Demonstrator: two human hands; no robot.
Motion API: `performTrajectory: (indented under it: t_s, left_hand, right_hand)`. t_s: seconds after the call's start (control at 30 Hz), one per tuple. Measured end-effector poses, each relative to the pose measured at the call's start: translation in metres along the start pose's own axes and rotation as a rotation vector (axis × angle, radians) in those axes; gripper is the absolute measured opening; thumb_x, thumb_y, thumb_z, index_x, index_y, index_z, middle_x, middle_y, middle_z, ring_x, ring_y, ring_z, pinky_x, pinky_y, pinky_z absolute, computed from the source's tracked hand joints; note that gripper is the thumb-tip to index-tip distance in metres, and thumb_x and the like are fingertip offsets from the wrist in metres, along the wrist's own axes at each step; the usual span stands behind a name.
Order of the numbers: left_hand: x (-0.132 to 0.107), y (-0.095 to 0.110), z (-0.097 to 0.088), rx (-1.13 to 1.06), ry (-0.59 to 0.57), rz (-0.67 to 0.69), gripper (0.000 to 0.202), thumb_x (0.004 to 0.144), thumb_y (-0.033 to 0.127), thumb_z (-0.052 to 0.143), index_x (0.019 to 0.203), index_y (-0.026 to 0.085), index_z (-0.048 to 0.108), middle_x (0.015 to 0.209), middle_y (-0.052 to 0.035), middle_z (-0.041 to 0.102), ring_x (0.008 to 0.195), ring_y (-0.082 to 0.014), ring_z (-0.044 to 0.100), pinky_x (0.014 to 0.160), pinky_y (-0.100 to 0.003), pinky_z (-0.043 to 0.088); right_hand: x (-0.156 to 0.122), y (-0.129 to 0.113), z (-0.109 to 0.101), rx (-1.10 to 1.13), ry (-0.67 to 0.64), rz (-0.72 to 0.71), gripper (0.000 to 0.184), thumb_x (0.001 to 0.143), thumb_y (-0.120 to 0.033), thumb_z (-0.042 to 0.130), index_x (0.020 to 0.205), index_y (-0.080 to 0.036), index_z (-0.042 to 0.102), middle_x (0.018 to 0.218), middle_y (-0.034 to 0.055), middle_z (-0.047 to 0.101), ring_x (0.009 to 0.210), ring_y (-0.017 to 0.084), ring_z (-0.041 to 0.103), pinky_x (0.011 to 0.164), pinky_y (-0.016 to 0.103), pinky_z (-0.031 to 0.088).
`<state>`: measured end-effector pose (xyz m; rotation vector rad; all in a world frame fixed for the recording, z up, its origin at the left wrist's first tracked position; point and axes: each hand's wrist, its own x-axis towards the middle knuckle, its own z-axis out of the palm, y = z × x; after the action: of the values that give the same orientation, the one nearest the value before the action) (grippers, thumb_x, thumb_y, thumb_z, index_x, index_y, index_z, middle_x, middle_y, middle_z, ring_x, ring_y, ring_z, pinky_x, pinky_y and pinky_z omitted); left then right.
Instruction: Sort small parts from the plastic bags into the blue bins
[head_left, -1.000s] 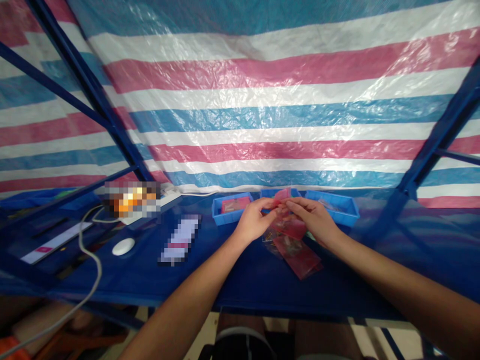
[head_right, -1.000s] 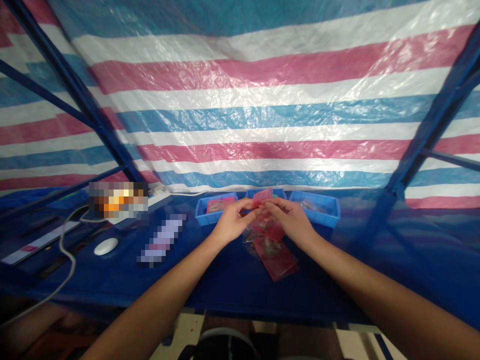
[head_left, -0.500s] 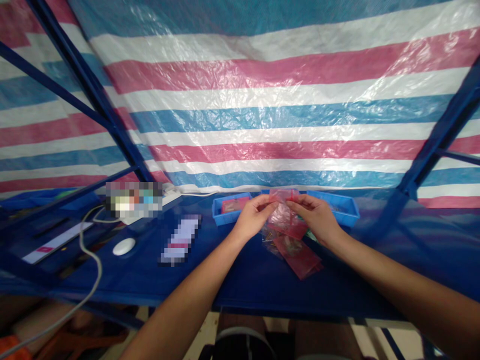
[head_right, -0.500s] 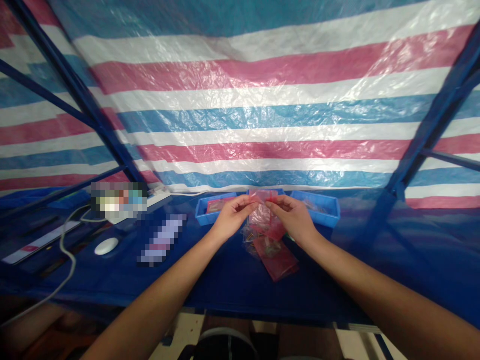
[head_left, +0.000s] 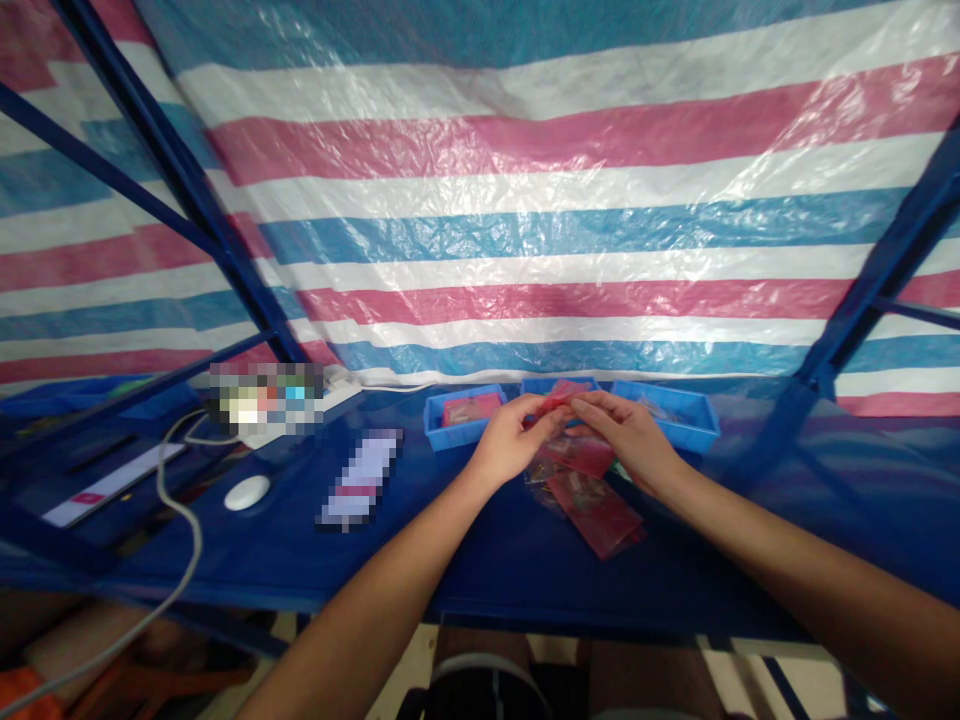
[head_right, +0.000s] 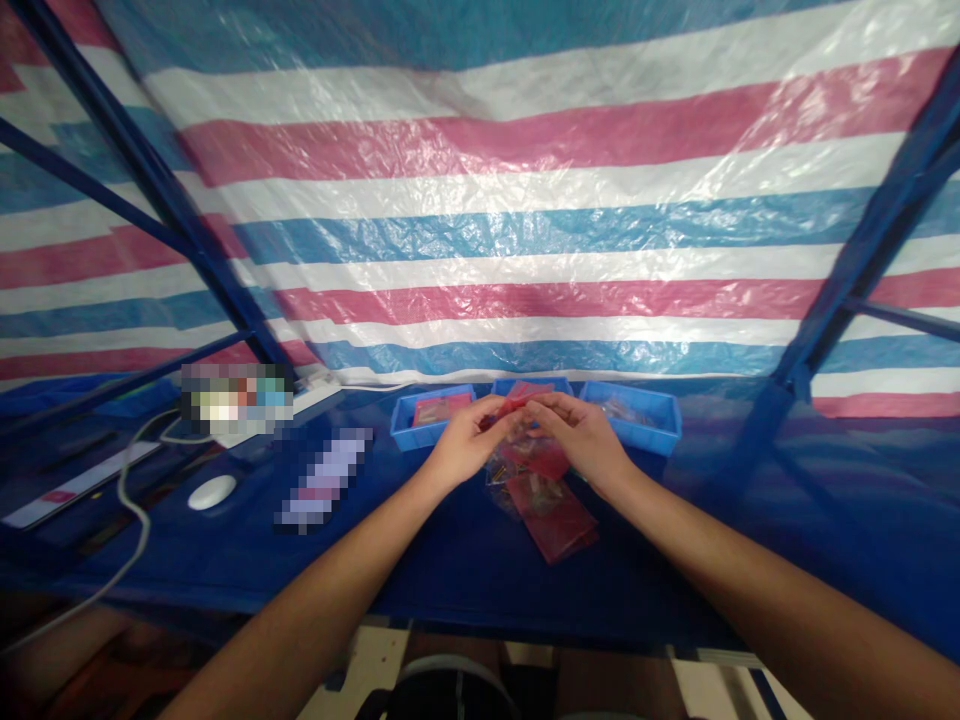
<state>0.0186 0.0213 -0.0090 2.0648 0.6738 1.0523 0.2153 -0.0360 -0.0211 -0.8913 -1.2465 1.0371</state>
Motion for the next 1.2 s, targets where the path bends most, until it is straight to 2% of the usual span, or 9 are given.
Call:
performTrajectory:
  t_s: [0.07,0.13,0.23,0.33,0.43,0.63,0.87,1.07,1.2]
  left_hand:
    - [0.003,-0.006,-0.002,-0.054,0.038,-0.057,0.042,0.102,0.053,0.064,0.114,0.017,0.081,0.107,-0.0078,0.08,0.097,-0.023,0.07,0.09,-0.033,0.052]
    - [0.005,-0.01,-0.004,-0.119,0.069,-0.091,0.044,0.101,0.055,0.065,0.114,0.017,0.082,0.107,-0.0061,0.08,0.097,-0.0221,0.069,0.092,-0.032,0.051]
    - [0.006,-0.011,-0.004,-0.212,0.082,-0.128,0.046,0.095,0.057,0.072,0.115,0.017,0.083,0.109,-0.0055,0.08,0.1,-0.022,0.069,0.095,-0.031,0.05]
    - [0.004,-0.008,-0.002,-0.276,0.055,-0.176,0.046,0.093,0.057,0.075,0.115,0.017,0.083,0.109,-0.0057,0.081,0.097,-0.0211,0.068,0.091,-0.03,0.05]
    - [0.004,-0.006,-0.001,-0.3,0.036,-0.221,0.046,0.093,0.058,0.074,0.113,0.017,0.083,0.106,-0.0056,0.08,0.091,-0.0193,0.067,0.083,-0.029,0.049]
    - [0.007,-0.008,-0.004,-0.32,0.045,-0.225,0.046,0.087,0.056,0.082,0.11,0.015,0.082,0.103,-0.0064,0.08,0.087,-0.0173,0.066,0.081,-0.027,0.05]
    - [0.007,-0.015,-0.007,-0.237,0.043,-0.235,0.052,0.09,0.065,0.075,0.1,0.015,0.079,0.089,-0.0037,0.074,0.08,-0.016,0.062,0.079,-0.028,0.049]
    - [0.007,-0.009,-0.007,-0.176,0.048,-0.228,0.054,0.09,0.069,0.072,0.08,0.015,0.07,0.07,0.0019,0.059,0.066,-0.0118,0.05,0.065,-0.025,0.038]
    - [0.005,-0.004,-0.005,-0.229,-0.006,-0.241,0.053,0.09,0.068,0.073,0.086,0.015,0.072,0.076,0.0,0.065,0.07,-0.013,0.056,0.07,-0.025,0.044]
  right_hand:
    - [0.002,0.002,-0.001,-0.043,0.039,-0.029,0.037,0.087,-0.061,0.082,0.101,-0.027,0.079,0.104,0.0065,0.081,0.099,0.027,0.075,0.085,0.039,0.062]
    - [0.004,0.005,-0.003,-0.104,0.14,-0.081,0.039,0.083,-0.061,0.086,0.101,-0.027,0.075,0.1,0.0062,0.079,0.094,0.027,0.074,0.079,0.039,0.062]
    - [0.007,0.008,-0.006,-0.148,0.27,-0.133,0.051,0.076,-0.057,0.093,0.111,-0.029,0.07,0.106,0.006,0.078,0.098,0.027,0.073,0.081,0.04,0.062]
    - [0.006,0.008,-0.005,-0.101,0.183,-0.091,0.054,0.075,-0.057,0.093,0.116,-0.03,0.071,0.113,0.0061,0.08,0.104,0.029,0.075,0.09,0.043,0.062]
    - [0.005,0.008,-0.005,-0.053,0.093,-0.044,0.042,0.078,-0.057,0.09,0.106,-0.029,0.076,0.108,0.0058,0.082,0.101,0.029,0.076,0.092,0.043,0.061]
    - [0.008,0.006,-0.008,-0.043,0.196,-0.015,0.041,0.073,-0.058,0.093,0.092,-0.025,0.078,0.091,0.0048,0.081,0.078,0.023,0.071,0.076,0.038,0.057]
    - [0.008,0.004,-0.007,-0.028,0.205,-0.002,0.041,0.072,-0.058,0.094,0.091,-0.025,0.079,0.09,0.0043,0.08,0.077,0.022,0.069,0.072,0.036,0.054]
    - [0.008,0.004,-0.007,-0.039,0.216,0.007,0.044,0.072,-0.062,0.093,0.09,-0.024,0.079,0.087,0.0038,0.079,0.073,0.021,0.066,0.07,0.035,0.053]
    - [0.008,0.002,-0.007,-0.04,0.205,-0.003,0.045,0.074,-0.064,0.091,0.084,-0.023,0.077,0.078,0.0012,0.075,0.067,0.017,0.062,0.066,0.032,0.05]
